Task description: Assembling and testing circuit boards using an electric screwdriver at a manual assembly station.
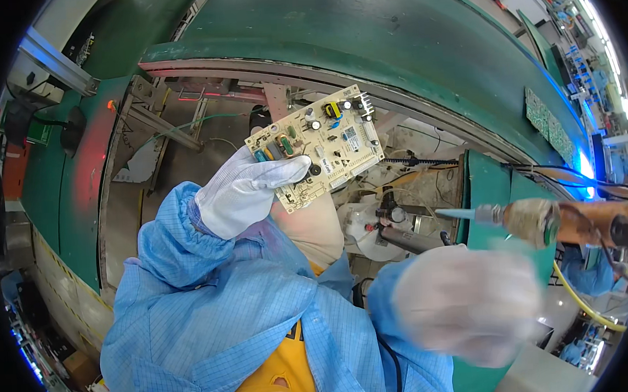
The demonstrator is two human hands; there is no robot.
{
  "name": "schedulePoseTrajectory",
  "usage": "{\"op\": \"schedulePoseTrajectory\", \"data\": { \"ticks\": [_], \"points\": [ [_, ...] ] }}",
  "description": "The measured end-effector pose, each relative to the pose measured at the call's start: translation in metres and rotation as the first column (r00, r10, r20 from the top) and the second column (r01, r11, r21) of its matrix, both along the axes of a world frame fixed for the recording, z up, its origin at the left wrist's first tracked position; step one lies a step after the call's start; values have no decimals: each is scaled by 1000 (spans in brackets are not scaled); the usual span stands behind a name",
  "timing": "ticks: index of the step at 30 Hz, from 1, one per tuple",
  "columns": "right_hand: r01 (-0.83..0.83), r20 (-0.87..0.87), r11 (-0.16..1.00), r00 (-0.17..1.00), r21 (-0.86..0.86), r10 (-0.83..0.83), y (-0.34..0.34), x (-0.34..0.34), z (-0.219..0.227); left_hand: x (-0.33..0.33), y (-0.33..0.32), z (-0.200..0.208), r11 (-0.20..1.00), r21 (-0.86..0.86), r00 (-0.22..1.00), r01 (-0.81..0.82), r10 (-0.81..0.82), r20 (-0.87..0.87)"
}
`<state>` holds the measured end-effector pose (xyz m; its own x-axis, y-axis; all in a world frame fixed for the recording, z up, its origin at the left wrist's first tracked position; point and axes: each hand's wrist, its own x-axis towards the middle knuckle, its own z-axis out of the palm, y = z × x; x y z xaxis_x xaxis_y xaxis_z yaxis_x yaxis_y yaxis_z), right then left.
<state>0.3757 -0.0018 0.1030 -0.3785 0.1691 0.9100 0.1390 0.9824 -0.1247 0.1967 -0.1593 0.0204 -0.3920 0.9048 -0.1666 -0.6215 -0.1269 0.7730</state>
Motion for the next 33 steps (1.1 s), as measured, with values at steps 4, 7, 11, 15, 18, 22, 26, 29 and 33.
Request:
{"op": "schedulePoseTrajectory", "data": {
  "ticks": [4,7,11,15,18,22,26,29,33],
  "points": [
    [-64,393,968,906,-243,159,-52,-32,-23,4,-1,1,999,-33,982,8,-14,-188],
    [29,261,991,965,-129,6,-35,-60,-57,8,-2,-1,1000,9,966,30,-27,-257],
    [10,365,995,931,-100,27,-30,-58,-65,11,-5,-8,997,-53,942,64,-78,-328],
    [9,339,989,940,-148,42,-31,-61,-69,11,-8,-15,1000,20,716,-9,20,-698],
    [-5,297,985,953,-174,57,-32,-67,-75,12,-10,-16,998,56,753,-11,45,-657],
    [-14,256,977,964,-212,70,-32,-74,-82,14,-9,-21,1000,16,931,-13,18,-364],
    [-41,235,972,967,-230,96,-32,-75,-86,20,-9,-24,997,-3,937,-75,70,-342],
    [-43,239,969,966,-243,102,-31,-75,-87,14,-12,-27,1000,5,940,-4,6,-342],
    [-121,184,966,969,-230,165,-30,-77,-85,8,-10,-42,995,97,814,32,30,-580]
  ]
}}
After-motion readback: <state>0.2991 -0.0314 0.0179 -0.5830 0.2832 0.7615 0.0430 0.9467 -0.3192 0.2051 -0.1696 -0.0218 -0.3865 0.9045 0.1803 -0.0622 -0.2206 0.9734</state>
